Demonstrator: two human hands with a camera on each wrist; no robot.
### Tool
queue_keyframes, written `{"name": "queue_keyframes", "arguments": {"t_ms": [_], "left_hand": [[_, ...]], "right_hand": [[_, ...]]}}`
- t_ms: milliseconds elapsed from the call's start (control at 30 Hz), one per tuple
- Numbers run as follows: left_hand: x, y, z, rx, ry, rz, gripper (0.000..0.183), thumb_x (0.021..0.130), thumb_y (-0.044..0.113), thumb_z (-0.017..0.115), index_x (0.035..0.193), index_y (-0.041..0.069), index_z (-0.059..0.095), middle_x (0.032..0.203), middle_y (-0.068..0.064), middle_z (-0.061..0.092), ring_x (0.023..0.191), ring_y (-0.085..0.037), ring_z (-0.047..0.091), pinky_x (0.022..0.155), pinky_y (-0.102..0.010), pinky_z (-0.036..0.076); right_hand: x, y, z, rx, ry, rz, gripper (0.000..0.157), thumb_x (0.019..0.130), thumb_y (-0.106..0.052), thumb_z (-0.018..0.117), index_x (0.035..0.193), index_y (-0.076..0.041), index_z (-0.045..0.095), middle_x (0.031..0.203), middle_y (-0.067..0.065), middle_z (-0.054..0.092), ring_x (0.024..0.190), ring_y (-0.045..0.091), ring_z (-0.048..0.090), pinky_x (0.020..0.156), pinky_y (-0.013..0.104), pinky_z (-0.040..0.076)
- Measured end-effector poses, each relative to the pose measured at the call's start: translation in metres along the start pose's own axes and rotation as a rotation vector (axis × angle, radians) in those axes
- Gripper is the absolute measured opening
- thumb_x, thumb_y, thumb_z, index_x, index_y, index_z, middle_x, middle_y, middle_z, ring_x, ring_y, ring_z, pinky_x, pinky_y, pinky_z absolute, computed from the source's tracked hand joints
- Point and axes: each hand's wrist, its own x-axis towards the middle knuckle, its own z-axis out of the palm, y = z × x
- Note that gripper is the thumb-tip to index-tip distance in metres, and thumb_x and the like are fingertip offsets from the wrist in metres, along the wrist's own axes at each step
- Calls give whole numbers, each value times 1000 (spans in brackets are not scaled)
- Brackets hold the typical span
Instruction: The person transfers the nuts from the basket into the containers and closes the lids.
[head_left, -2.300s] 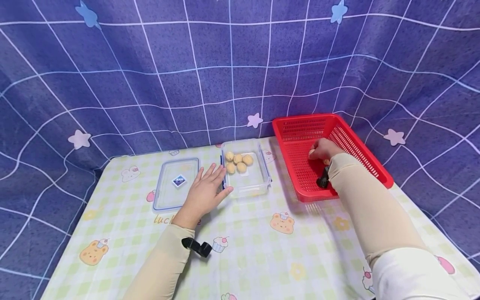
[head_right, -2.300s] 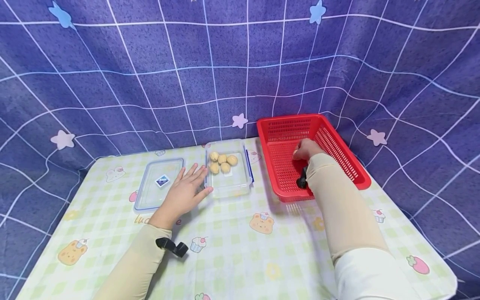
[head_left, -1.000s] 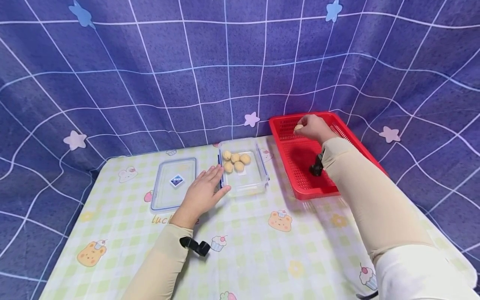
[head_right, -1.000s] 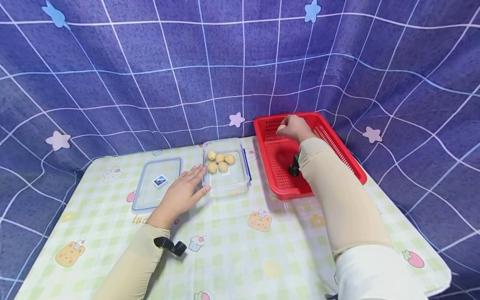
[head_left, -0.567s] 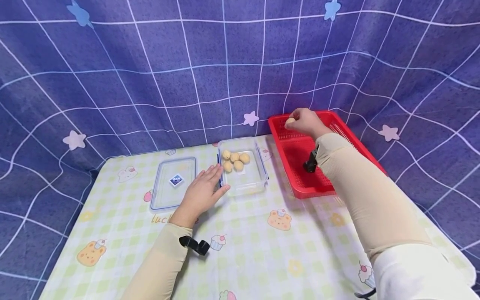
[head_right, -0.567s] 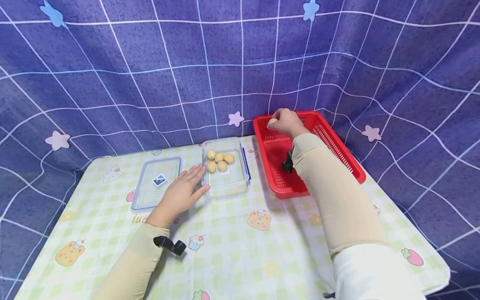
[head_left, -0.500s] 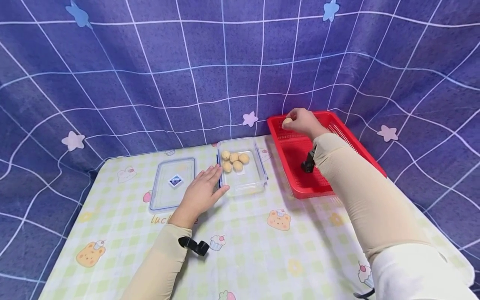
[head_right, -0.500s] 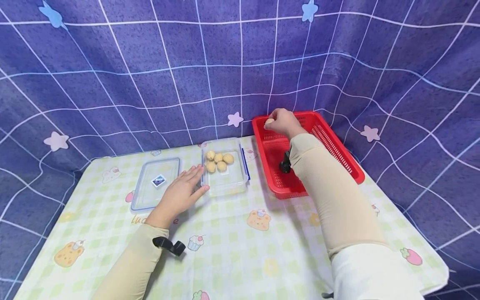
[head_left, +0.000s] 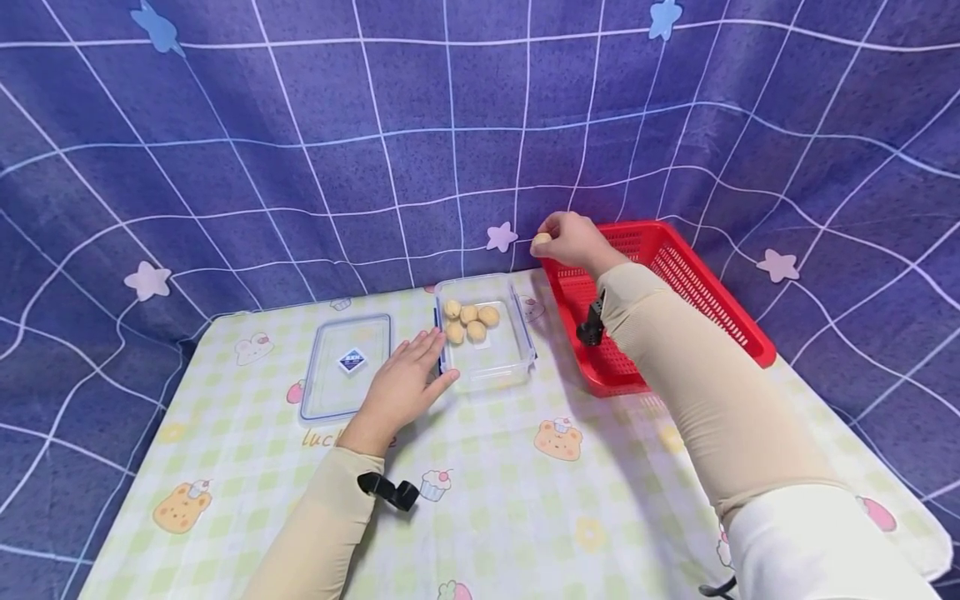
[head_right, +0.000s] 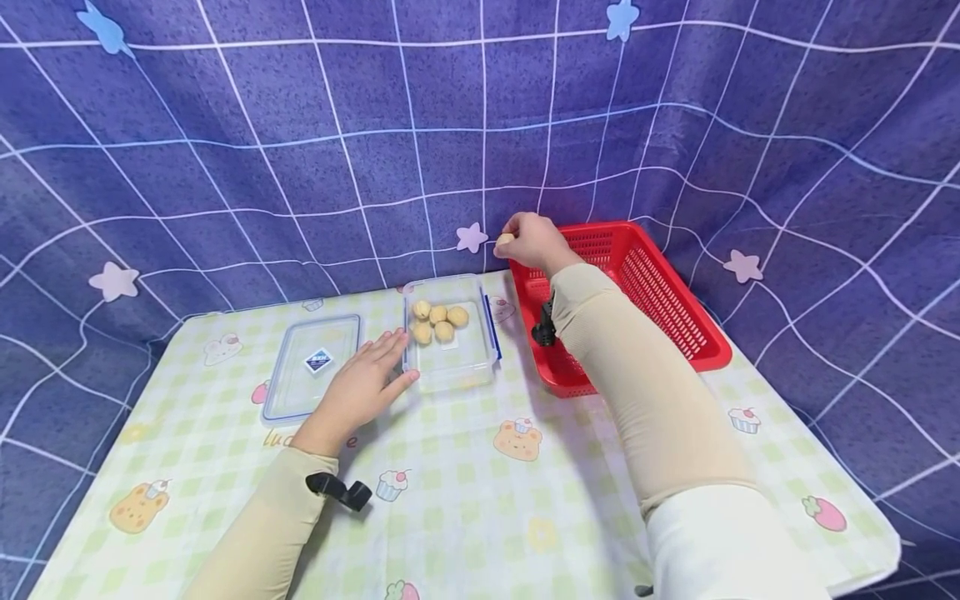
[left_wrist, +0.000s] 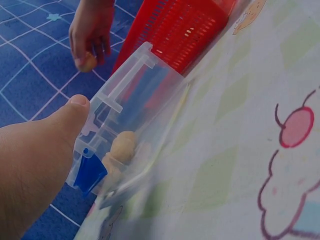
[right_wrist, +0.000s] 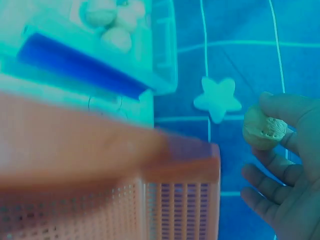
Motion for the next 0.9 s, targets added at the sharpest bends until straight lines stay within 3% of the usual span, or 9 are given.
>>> {"name": "queue_keyframes", "arguments": {"t_ms": [433, 667, 900], "left_hand": [[0, 0, 2, -16, -7, -11, 76, 91, 61, 34, 143, 6, 30, 148, -7, 27, 136, -21, 19, 112, -41, 14], [1, 0, 2, -13, 3, -8, 76, 91, 61, 34, 143, 7, 31, 148, -7, 28, 136, -21, 19, 112, -41, 13], [1, 0, 0, -12, -7, -15, 75, 91, 60, 35, 143, 7, 30, 149, -4, 24, 137, -20, 17, 112, -40, 12]], "right_hand": [[3, -29, 40, -6, -49, -76, 29, 77, -29, 71, 96, -11, 62, 90, 3, 65, 83, 17, 58, 74, 31, 48], [0, -38, 63, 45, -48, -83, 31, 75, -26, 74, 98, -9, 62, 87, 4, 65, 81, 17, 56, 73, 29, 47], [-2, -41, 86, -8, -59, -87, 29, 76, -30, 73, 97, -13, 64, 86, -3, 64, 82, 14, 56, 77, 28, 46]]}}
